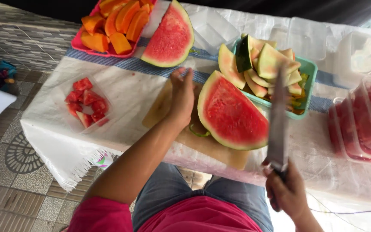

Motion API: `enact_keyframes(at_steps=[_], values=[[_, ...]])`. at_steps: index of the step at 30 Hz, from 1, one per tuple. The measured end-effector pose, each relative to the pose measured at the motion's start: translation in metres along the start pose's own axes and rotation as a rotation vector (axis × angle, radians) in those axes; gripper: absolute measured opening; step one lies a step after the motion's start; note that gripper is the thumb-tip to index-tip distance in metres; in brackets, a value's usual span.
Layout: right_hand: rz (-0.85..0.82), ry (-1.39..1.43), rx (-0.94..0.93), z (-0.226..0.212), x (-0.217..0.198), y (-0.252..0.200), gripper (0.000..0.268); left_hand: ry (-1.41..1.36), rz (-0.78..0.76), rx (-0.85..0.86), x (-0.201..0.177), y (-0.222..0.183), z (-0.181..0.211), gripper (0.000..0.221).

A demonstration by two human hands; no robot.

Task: Dicing watermelon into small pieces and preparing them for packaging.

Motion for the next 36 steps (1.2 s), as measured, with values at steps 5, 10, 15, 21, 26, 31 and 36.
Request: enact_keyframes(at_steps=[5, 10, 15, 21, 26, 31, 36], values=[[0.023, 0.120, -0.228, -0.037, -0.012, 0.022, 0.036, 0.232, -0.249, -0.027, 0.009, -0.046, -0.015, 0.092], [-0.070, 0.229, -0.313, -0.045, 0.000, 0.032, 0.015, 0.270, -0.318, -0.099, 0.014, -0.047, -0.022, 0.094], [-0.194, 0.257, -0.360, -0.041, 0.020, 0.028, 0.019, 0.182, -0.268, -0.129, 0.012, -0.041, -0.024, 0.087], [-0.237, 0.411, -0.396, -0.054, 0.061, 0.021, 0.019, 0.157, -0.270, 0.152, 0.001, -0.073, 0.016, 0.098], [-0.386, 0.372, -0.417, -0.086, 0.080, 0.008, 0.016, 0.245, -0.129, 0.293, -0.027, -0.026, 0.018, 0.100], [-0.264, 0.285, -0.478, -0.045, 0.045, 0.021, 0.014, 0.199, -0.070, 0.951, -0.036, -0.075, -0.007, 0.088], [-0.100, 0.155, -0.390, -0.046, 0.022, 0.035, 0.018, 0.499, 0.133, 1.369, -0.020, -0.124, -0.054, 0.103]])
Point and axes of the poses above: each hand's wrist, its own y-axis towards the middle knuckle, its own x-axis out of the palm, z = x × y, the point moved 6 cm from there along y, towards the middle knuckle, and after that the axes turned 11 degrees about -x, right-handed, at the moved point
